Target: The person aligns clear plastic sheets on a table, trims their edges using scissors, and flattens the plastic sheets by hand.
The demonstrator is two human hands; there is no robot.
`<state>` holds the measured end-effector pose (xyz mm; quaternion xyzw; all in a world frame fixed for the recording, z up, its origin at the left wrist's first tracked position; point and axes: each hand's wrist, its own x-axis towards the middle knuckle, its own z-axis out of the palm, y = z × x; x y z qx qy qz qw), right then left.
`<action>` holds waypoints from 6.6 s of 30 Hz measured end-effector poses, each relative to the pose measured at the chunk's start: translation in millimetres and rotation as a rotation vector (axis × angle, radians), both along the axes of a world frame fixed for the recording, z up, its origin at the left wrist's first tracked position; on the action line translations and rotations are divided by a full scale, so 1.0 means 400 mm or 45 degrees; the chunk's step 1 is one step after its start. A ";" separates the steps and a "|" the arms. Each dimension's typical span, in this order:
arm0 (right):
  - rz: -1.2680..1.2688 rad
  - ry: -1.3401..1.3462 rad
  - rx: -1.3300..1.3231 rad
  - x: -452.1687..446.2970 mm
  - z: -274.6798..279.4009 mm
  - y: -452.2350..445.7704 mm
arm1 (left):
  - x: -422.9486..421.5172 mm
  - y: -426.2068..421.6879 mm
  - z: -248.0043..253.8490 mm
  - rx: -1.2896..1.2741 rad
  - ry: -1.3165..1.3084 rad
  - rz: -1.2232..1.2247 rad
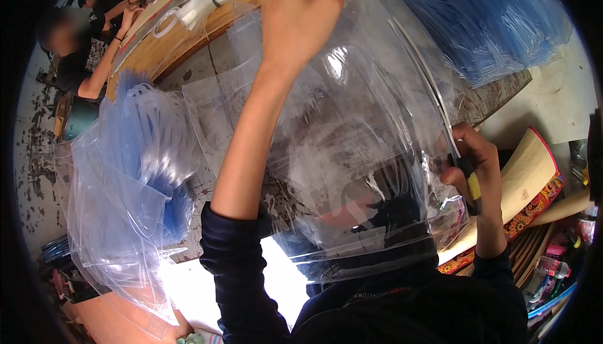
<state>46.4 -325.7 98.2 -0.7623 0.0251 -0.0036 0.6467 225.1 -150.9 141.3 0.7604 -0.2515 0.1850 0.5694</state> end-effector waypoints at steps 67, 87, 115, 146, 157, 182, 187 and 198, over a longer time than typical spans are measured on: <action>-0.613 -0.796 -0.713 0.090 0.058 0.107 | -0.420 0.021 -0.199 1.207 -0.048 0.199; -0.400 -0.415 -1.180 0.202 -0.099 0.083 | -0.426 0.079 -0.238 0.610 -0.107 0.930; -0.350 -0.481 -1.194 0.200 -0.095 0.077 | -0.430 0.097 -0.254 0.562 0.009 0.962; -0.324 -0.542 -1.414 0.264 -0.089 0.035 | -0.524 0.424 -0.067 1.411 -0.048 1.668; -0.046 -0.387 -1.582 0.200 0.000 0.072 | -0.553 0.393 -0.018 0.699 -0.878 2.022; 0.279 -1.751 -0.077 0.149 0.219 0.191 | -0.709 0.431 0.147 -0.745 -1.316 1.789; 0.570 -1.748 0.233 0.086 0.228 0.180 | -0.737 0.462 0.155 -0.879 -1.151 1.588; 0.206 -1.102 0.137 -0.079 0.203 -0.028 | -0.641 0.390 0.116 -0.192 -0.242 0.361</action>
